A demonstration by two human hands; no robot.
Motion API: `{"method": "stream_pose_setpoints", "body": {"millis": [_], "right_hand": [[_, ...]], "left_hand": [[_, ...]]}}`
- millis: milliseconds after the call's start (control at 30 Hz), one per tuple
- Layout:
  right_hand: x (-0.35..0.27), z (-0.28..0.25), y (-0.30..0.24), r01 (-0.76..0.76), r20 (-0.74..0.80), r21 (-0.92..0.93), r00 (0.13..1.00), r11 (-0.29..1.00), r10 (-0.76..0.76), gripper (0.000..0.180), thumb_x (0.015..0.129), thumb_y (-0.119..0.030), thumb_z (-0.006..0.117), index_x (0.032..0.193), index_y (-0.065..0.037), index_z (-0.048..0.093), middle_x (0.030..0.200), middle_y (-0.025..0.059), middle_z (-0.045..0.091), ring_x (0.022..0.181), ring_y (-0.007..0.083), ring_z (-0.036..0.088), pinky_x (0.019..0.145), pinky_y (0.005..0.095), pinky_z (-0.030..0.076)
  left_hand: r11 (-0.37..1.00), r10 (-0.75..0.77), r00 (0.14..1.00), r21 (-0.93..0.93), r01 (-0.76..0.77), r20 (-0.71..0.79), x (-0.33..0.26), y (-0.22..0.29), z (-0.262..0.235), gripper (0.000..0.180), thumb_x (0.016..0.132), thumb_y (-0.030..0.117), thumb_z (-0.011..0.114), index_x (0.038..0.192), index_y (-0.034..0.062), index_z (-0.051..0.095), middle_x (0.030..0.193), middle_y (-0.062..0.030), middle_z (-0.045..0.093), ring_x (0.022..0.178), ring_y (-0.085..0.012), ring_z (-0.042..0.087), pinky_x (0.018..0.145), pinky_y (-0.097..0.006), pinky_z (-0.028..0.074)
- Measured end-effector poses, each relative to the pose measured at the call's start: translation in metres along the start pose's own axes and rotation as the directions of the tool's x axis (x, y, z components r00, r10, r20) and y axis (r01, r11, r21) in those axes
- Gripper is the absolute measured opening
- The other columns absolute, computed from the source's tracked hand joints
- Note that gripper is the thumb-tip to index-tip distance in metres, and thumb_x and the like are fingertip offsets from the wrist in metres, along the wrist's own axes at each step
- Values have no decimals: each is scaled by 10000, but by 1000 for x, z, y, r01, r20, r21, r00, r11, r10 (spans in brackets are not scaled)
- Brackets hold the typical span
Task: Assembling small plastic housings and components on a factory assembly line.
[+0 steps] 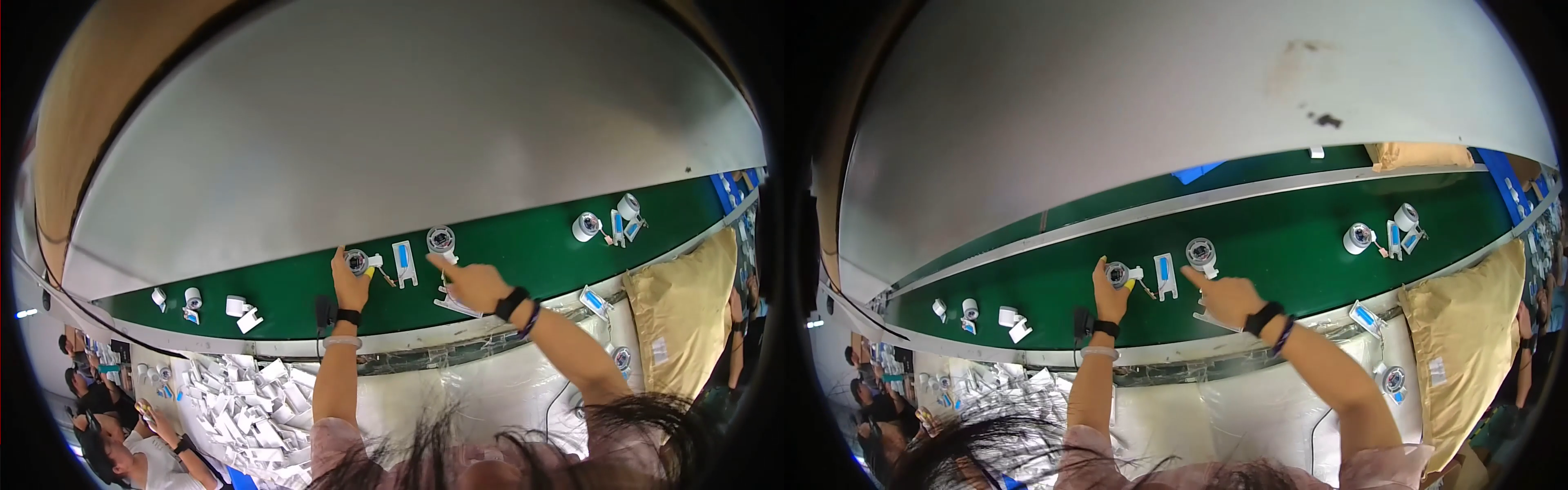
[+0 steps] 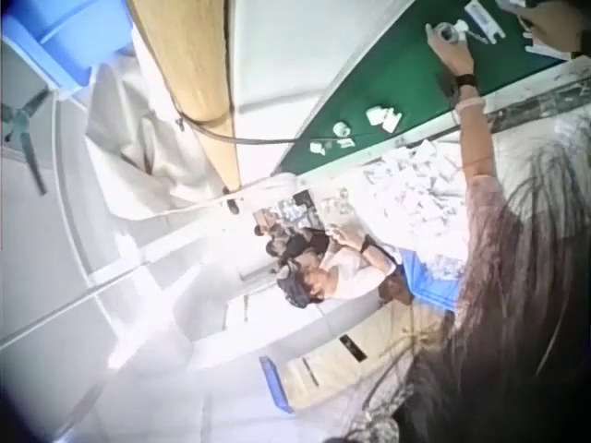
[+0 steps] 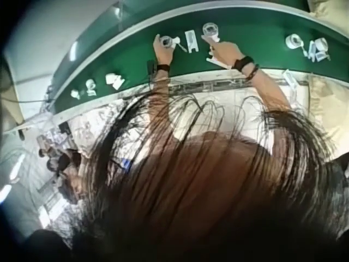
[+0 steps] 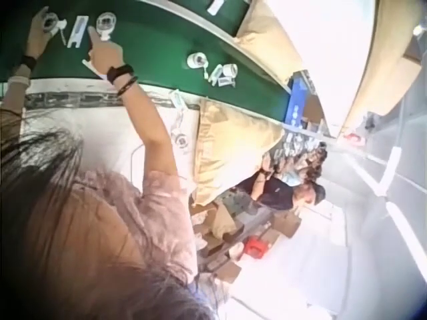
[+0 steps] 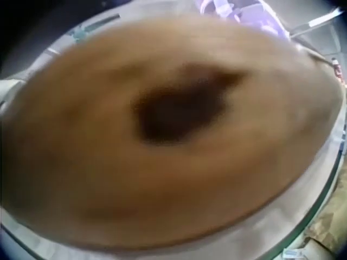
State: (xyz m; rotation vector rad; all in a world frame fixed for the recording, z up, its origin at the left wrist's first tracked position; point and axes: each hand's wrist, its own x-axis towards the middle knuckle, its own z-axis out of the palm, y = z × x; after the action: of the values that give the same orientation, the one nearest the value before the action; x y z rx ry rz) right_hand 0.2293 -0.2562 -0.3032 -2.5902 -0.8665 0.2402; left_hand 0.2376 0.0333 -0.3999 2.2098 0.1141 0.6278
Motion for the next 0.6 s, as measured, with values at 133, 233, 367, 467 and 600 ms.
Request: {"method": "stream_pose_setpoints", "body": {"millis": [133,233,367,467,600], "right_hand": [[30,20,-40,-2,81,59,997,998,-3,714,852,-126,521,1494,-249,232,718,164,653,647,365,643,568,473,488],[50,43,-45,136,-167,211,981,968,-102,708,835,-108,519,1481,-243,265,721,159,657,630,371,639,554,479,483],[64,51,-48,99,-178,135,981,986,-74,662,819,-118,543,1439,-238,347,731,160,663,619,370,638,545,487,481],[63,48,-56,86,-253,304,968,949,-7,639,824,-124,541,1425,-242,359,755,172,667,666,381,649,549,485,482],[65,52,-47,92,-162,221,985,971,-57,609,837,-122,532,1410,-243,364,776,182,667,677,384,648,547,479,481]], "left_hand": [[986,-5,996,163,19,-86,2,57,3,865,646,14,796,1393,-27,361,1176,-173,542,1098,-359,504,972,-419,414],[966,132,988,236,-108,-84,3,76,4,874,668,19,774,1413,-49,323,1170,-180,542,1118,-392,452,953,-437,411],[954,168,981,267,-138,-92,-2,77,5,890,674,20,769,1428,-50,301,1155,-180,541,1098,-394,457,942,-447,407],[963,146,987,239,-127,-65,-10,77,1,885,669,14,771,1422,-46,309,1154,-174,547,1085,-391,465,935,-450,410],[970,150,986,206,-132,-74,-11,80,7,897,659,3,772,1422,-45,304,1164,-167,549,1088,-387,466,934,-448,414]]}}
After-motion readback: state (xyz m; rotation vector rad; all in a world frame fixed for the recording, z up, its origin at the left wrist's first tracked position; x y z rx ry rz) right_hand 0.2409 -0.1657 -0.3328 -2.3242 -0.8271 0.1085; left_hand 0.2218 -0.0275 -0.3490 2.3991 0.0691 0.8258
